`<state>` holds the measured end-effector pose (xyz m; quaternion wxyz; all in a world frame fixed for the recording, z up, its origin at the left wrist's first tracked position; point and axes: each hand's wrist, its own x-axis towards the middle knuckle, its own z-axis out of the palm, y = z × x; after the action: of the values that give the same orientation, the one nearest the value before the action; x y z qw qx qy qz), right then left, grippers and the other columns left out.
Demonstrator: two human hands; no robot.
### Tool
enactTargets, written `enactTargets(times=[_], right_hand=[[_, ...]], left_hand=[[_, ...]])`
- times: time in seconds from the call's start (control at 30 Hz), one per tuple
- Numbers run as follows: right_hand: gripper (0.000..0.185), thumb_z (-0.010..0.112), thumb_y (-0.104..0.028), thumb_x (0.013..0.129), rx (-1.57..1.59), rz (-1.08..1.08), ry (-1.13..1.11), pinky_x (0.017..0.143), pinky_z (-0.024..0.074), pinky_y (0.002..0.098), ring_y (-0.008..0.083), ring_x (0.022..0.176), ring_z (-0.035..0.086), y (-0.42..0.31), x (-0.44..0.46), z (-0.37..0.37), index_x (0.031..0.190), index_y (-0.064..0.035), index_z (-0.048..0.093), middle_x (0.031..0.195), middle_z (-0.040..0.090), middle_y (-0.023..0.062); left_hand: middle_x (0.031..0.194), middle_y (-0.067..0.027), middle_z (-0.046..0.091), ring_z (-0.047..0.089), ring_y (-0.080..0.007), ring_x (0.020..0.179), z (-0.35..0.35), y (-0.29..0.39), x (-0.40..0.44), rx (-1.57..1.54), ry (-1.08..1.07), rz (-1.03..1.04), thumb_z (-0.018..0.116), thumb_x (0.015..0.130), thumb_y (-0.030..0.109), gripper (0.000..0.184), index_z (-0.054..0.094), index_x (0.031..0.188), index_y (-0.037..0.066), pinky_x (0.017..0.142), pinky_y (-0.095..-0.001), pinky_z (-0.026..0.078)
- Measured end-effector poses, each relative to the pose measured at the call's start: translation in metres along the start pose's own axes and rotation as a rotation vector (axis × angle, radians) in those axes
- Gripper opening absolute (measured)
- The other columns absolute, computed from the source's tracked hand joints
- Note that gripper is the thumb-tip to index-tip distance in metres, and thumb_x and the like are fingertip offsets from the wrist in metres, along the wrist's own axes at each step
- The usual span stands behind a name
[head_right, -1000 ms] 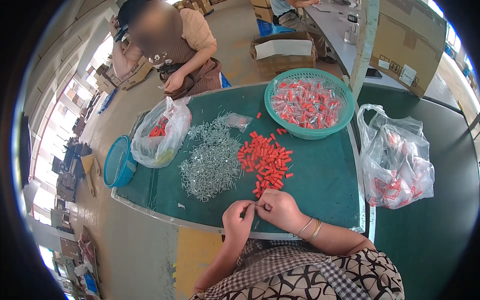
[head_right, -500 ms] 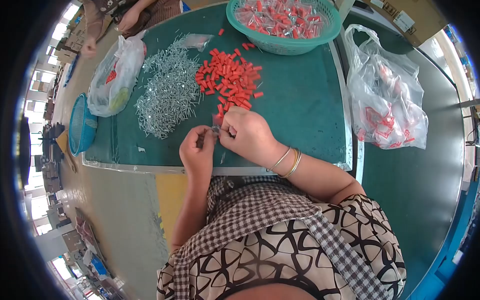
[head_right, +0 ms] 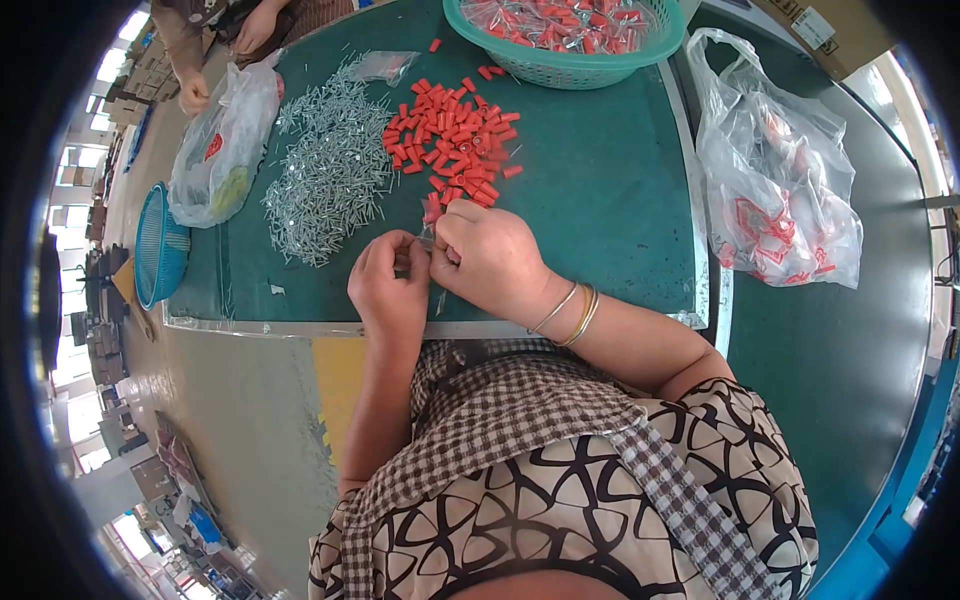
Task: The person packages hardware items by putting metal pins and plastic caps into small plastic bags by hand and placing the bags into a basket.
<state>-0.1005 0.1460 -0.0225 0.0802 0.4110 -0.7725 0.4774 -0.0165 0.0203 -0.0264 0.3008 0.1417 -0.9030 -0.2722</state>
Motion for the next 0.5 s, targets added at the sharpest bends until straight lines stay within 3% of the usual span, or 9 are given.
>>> enactTargets(times=[0.07,0.1,0.17,0.3,0.4,0.5], right_hand=[[0.016,0.071,-0.004,0.067,0.04,-0.014,-0.059,0.052,0.0479,0.0373,0.0279,0.06,0.058,0.002,0.0,-0.005,0.077,-0.0066,0.058,0.078,0.057,0.0078],[0.019,0.072,-0.006,0.067,0.061,-0.025,-0.091,0.053,0.0489,0.0367,0.0269,0.061,0.059,0.001,0.001,-0.008,0.082,-0.0067,0.061,0.083,0.059,0.0078],[0.037,0.077,-0.011,0.066,0.087,0.007,-0.197,0.058,0.0513,0.0353,0.0249,0.067,0.062,-0.008,0.008,-0.018,0.1,-0.0085,0.062,0.1,0.06,0.0081],[0.07,0.083,-0.02,0.064,0.028,-0.109,-0.326,0.066,0.0542,0.0341,0.0228,0.077,0.066,-0.006,0.006,-0.013,0.128,-0.0138,0.055,0.129,0.054,0.0089],[0.059,0.084,-0.016,0.062,0.025,-0.162,-0.217,0.061,0.0547,0.0319,0.0187,0.071,0.066,-0.004,0.002,-0.007,0.117,-0.0118,0.063,0.123,0.06,0.0088],[0.054,0.083,-0.015,0.063,0.004,-0.226,-0.165,0.063,0.0552,0.0329,0.0212,0.077,0.068,0.003,0.001,-0.004,0.113,-0.0105,0.064,0.121,0.06,0.0092]], left_hand=[[0.073,-0.0071,0.065,0.062,-0.013,0.06,0.0,0.001,-0.001,-0.015,0.019,-0.026,0.07,0.079,0.002,0.006,0.064,0.082,0.001,0.058,-0.0264,0.049],[0.073,-0.0063,0.065,0.061,-0.0115,0.06,-0.003,0.002,0.001,-0.093,-0.013,-0.137,0.069,0.079,0.001,0.006,0.064,0.083,0.001,0.058,-0.0257,0.049],[0.072,-0.0046,0.066,0.061,-0.0086,0.061,-0.015,0.004,0.007,-0.243,-0.067,-0.359,0.068,0.08,0.0,0.005,0.064,0.083,0.001,0.058,-0.0242,0.049],[0.076,-0.0009,0.066,0.06,-0.0047,0.068,-0.031,0.008,0.009,-0.394,-0.152,-0.444,0.062,0.084,-0.004,0.003,0.063,0.085,-0.001,0.062,-0.02,0.047],[0.076,-0.001,0.065,0.06,-0.0048,0.069,-0.033,0.014,0.008,-0.481,-0.188,-0.47,0.061,0.085,-0.005,0.004,0.062,0.084,-0.002,0.063,-0.0195,0.047],[0.076,-0.0014,0.066,0.06,-0.0048,0.069,-0.032,0.015,0.005,-0.54,-0.198,-0.48,0.061,0.085,-0.004,0.003,0.062,0.083,-0.002,0.063,-0.0199,0.048]])
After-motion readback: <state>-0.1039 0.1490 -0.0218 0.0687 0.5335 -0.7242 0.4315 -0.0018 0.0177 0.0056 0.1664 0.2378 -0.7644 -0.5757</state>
